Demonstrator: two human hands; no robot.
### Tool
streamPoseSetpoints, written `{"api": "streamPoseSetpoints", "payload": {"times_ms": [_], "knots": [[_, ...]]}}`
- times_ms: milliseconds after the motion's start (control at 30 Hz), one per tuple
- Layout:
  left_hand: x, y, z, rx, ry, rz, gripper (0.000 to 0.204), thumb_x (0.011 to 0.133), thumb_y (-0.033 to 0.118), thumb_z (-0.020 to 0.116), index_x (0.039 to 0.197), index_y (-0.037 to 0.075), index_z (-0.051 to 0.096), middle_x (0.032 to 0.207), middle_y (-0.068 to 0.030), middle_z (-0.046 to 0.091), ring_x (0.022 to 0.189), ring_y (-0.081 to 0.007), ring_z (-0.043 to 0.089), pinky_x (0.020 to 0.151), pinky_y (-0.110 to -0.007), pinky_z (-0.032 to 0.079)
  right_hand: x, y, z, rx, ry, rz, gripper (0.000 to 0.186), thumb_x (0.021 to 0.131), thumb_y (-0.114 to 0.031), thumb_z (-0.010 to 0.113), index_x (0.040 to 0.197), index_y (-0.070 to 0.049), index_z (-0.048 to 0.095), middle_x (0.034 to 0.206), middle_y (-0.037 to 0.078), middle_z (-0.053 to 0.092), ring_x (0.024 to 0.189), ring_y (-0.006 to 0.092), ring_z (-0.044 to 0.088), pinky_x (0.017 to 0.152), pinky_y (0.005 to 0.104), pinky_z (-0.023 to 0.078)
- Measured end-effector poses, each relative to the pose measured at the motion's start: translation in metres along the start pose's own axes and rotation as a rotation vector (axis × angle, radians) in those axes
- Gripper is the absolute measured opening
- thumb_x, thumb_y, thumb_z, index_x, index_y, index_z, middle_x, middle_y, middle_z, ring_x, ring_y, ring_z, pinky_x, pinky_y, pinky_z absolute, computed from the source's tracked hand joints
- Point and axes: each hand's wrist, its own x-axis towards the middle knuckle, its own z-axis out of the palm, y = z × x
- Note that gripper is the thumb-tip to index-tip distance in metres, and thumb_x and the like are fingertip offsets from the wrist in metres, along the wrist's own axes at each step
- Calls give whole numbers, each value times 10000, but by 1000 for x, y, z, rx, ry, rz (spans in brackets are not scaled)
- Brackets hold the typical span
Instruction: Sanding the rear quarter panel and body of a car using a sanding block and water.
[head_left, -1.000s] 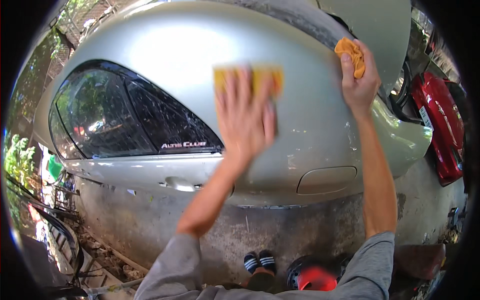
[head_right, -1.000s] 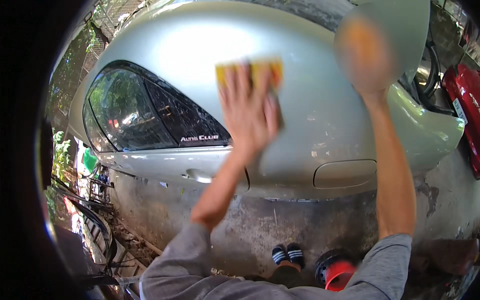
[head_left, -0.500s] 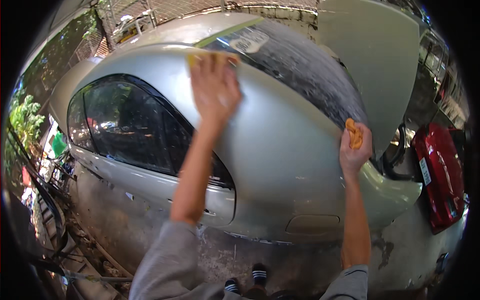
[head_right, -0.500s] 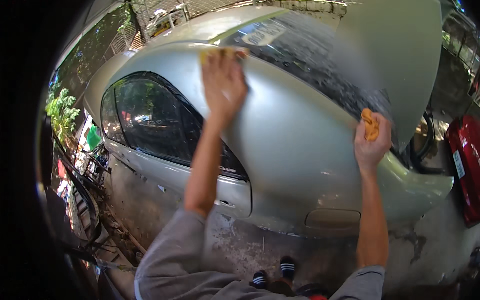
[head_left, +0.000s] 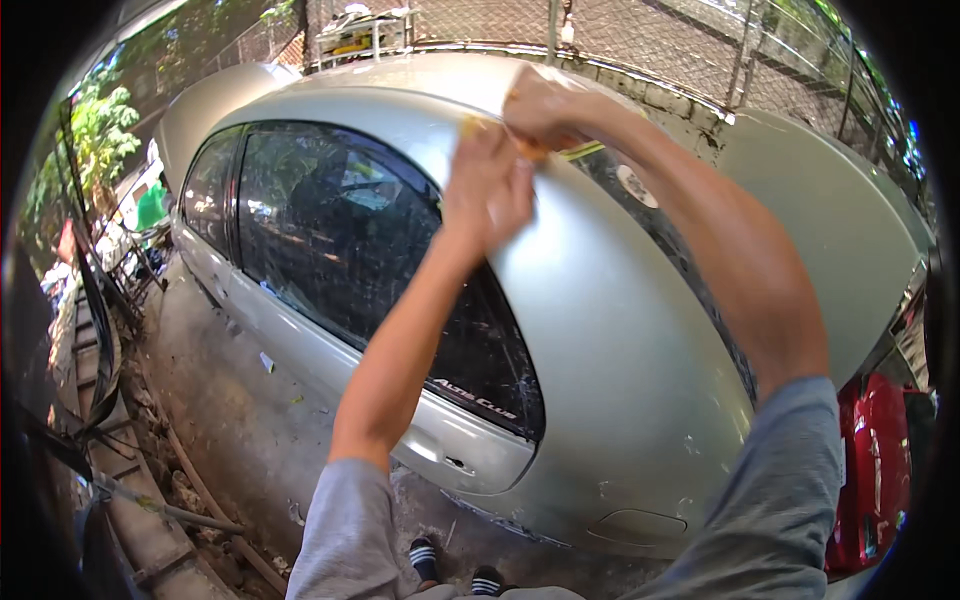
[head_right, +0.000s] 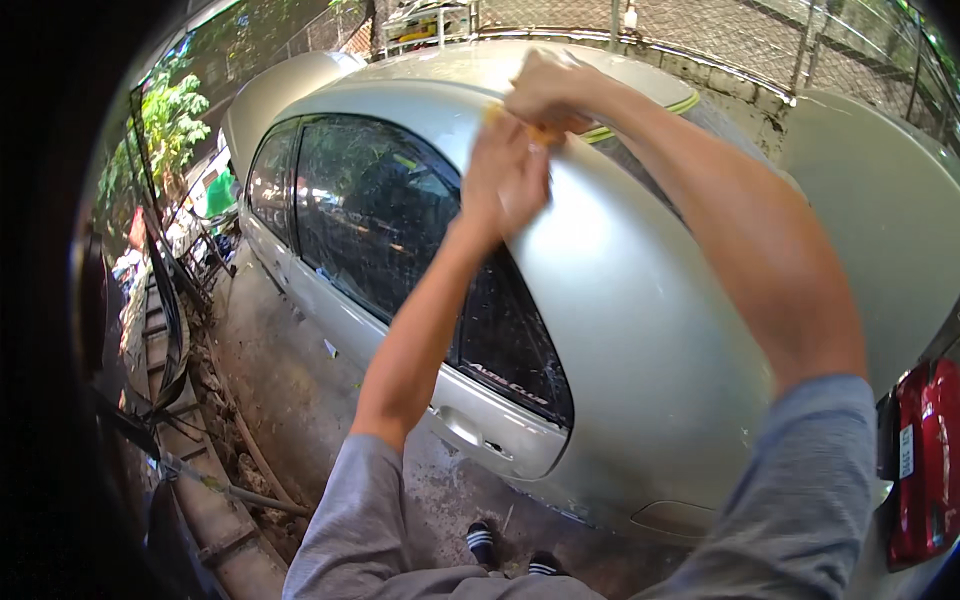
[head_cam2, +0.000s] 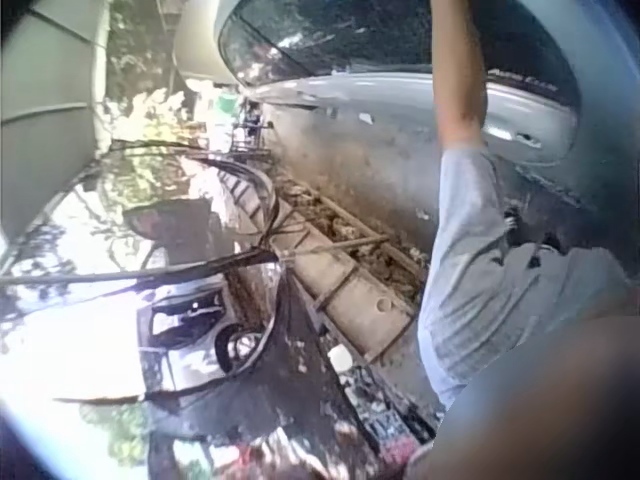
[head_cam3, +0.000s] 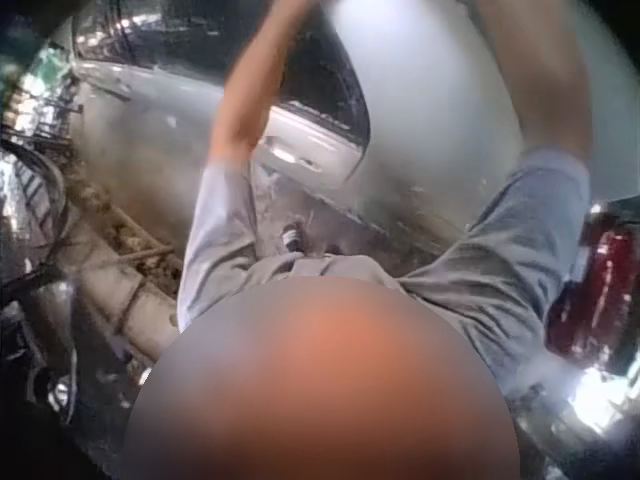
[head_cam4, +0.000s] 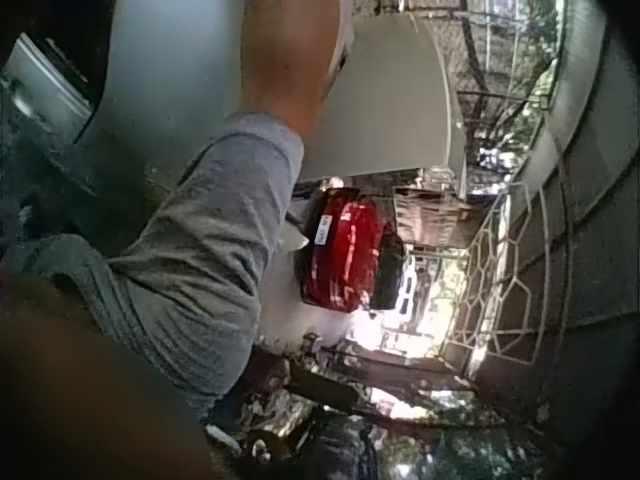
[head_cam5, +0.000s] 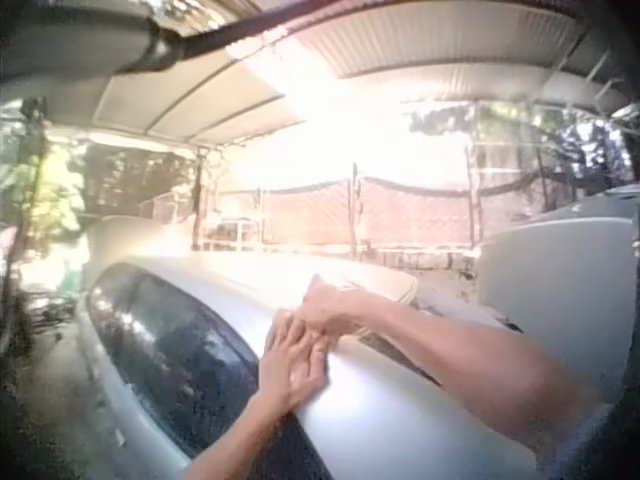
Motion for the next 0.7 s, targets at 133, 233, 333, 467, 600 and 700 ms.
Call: {"api": "streamPoseSetpoints", "payload": {"times_ms": [133, 233, 333, 467, 600, 700], "knots": [[-29, 18, 10, 55, 189, 82, 415, 900, 250, 462, 1253, 87, 604, 1272, -226, 559, 1272, -398, 462, 1118, -500, 313, 66, -19, 27, -117, 290, -23, 336, 736, -256, 622, 910, 7, 738, 894, 198, 728, 828, 329, 717, 745, 420, 569], [17, -66, -29, 185, -66, -96, 457, 931, 280, 419, 1327, 105, 570, 1367, -195, 544, 1339, -359, 435, 1170, -478, 242, 62, -21, 24, -20, 506, -28, 267, 720, -239, 608, 837, -39, 740, 860, 230, 704, 792, 381, 700, 754, 453, 553], [2, -51, -1, 248, -33, -73, 492, 964, 282, 342, 1384, 114, 536, 1409, -173, 526, 1377, -346, 401, 1187, -467, 213, 4, 41, 22, -21, 621, -145, 223, 786, -253, 619, 858, -77, 736, 782, 145, 712, 681, 261, 687, 672, 379, 548], [23, -100, -31, 203, -168, -45, 486, 972, 289, 324, 1348, 93, 562, 1423, -183, 511, 1391, -322, 389, 1200, -456, 205, -140, 93, 50, 178, 767, -64, 190, 785, -62, 617, 952, 2, 681, 916, 142, 706, 860, 237, 679, 806, 328, 518], [4, -64, -9, 312, 55, -83, 453, 971, 271, 359, 1318, 111, 604, 1414, -170, 526, 1378, -327, 402, 1186, -454, 233, -252, 143, 103, 196, 844, 286, 251, 788, 74, 577, 1024, 36, 654, 1011, 151, 684, 929, 250, 678, 859, 323, 516], [9, -74, -4, 149, 36, -34, 437, 958, 260, 398, 1320, 124, 603, 1374, -192, 547, 1355, -373, 409, 1171, -480, 243, -287, 157, 127, 126, 1078, 305, 265, 808, 87, 570, 1059, 41, 643, 1017, 149, 671, 933, 255, 673, 859, 329, 519]]}}
